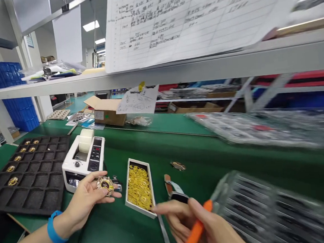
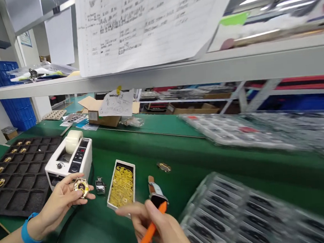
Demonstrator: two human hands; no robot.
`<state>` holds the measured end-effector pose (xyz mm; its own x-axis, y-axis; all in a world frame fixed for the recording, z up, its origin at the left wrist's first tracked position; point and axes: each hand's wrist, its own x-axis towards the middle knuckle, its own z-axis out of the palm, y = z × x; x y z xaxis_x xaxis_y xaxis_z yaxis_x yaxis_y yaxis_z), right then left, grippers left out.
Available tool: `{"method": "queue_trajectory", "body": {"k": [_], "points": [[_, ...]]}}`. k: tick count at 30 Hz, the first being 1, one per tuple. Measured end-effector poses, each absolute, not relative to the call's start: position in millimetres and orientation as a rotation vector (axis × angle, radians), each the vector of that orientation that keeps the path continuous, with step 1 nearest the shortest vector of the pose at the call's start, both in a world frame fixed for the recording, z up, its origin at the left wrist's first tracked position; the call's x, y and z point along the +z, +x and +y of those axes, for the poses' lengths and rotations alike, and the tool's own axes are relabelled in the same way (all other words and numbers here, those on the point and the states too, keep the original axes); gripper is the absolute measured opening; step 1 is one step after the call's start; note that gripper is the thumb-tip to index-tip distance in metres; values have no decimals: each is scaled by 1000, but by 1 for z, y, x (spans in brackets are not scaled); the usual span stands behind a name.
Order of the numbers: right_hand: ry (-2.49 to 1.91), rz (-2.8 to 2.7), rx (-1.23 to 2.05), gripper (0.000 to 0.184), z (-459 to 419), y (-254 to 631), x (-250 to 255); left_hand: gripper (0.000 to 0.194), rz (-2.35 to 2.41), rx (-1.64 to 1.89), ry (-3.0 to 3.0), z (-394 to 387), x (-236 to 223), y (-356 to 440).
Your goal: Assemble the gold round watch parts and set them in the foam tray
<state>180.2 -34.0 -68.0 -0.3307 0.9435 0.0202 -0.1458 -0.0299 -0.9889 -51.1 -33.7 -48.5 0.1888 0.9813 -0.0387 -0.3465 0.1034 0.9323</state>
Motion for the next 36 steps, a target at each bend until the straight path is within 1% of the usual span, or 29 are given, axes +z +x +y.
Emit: {"method": "queue_trajectory", "body": {"k": [2,4,8,10,14,18,22,24,27,29,33,36], "points": [[-956,-1273,1402,62,-35,177,-65,58,820,1133,998,-26,-60,-42],[-953,-1255,1265,59,-34,174,-65,55,795,1124,1068,-20,-69,-34],[-963,-1309,1034,37,-34,171,-76,42,778,1110,1162,-18,-80,-23],[-991,-1349,960,30,-39,170,-83,38,809,1102,1167,-19,-83,-21],[-980,-1444,877,24,-47,169,-91,39,927,1078,1182,-19,-85,-22],[-794,-1669,712,16,-47,174,-94,40,962,1053,1177,-18,-85,-23],[-499,-1990,452,28,-46,180,-96,38,948,1058,1115,-19,-86,-21],[-464,-2115,293,32,-47,181,-97,38,935,1036,1059,-19,-87,-20],[-485,-2224,96,31,-52,180,-98,39,919,1007,970,-19,-87,-20],[-506,-2184,49,32,-55,179,-98,40,912,998,940,-19,-87,-21],[-712,-1900,56,38,-60,173,-100,47,902,996,934,-22,-86,-19],[-760,-1763,23,39,-58,165,-104,50,890,1001,955,-25,-86,-14]]}}
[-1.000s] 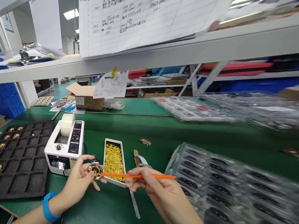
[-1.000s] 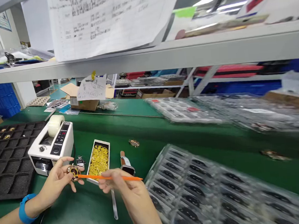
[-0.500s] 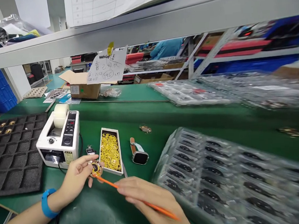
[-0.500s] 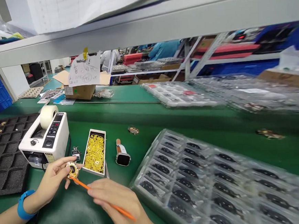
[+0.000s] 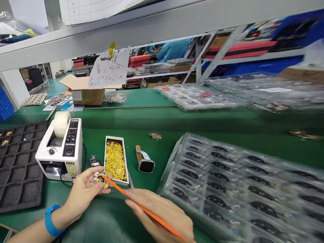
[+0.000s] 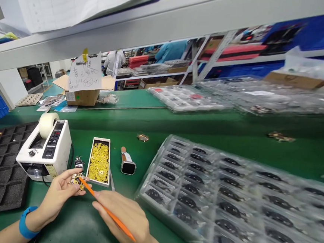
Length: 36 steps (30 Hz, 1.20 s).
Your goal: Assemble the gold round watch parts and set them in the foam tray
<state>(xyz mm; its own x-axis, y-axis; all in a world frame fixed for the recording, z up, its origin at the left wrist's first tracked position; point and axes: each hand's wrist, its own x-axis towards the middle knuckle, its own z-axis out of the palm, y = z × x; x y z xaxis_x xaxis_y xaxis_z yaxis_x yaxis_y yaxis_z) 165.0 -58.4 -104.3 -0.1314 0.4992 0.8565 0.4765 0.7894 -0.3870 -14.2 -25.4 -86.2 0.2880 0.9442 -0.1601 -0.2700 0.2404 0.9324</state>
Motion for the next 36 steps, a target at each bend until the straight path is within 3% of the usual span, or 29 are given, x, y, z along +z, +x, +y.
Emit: {"method": "queue_trajectory", "body": {"k": [10,19,24,36], "points": [[-531,-2203,-393,18,-53,162,-105,42,892,968,866,-26,-90,-12],[-820,-1667,55,25,-52,179,-99,33,975,946,925,-21,-88,-15],[-943,-1705,-37,23,-54,178,-102,24,1005,968,1030,-22,-90,-13],[-1054,-1835,-123,11,-45,135,-113,45,1083,1006,1414,-38,-100,-3]]}}
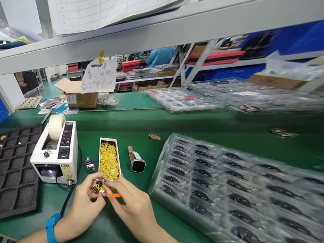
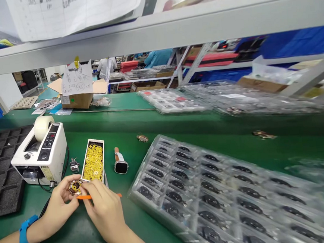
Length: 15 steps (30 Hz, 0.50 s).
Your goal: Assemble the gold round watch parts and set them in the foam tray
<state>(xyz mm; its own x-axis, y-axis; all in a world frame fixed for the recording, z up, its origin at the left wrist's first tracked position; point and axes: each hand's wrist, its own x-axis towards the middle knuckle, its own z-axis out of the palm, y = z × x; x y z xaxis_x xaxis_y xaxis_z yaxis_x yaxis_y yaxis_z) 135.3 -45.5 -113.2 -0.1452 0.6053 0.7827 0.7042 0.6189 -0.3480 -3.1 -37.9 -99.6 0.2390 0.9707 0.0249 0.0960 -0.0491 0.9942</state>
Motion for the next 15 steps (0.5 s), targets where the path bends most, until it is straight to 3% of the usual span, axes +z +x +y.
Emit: {"method": "queue_trajectory", "body": {"k": [9,15], "points": [[-1208,-1732,274,14,-43,133,-115,47,1083,989,1774,-45,-103,-4],[-1078,-1732,542,14,-41,141,-103,45,1129,991,1525,-32,-106,-8]]}}
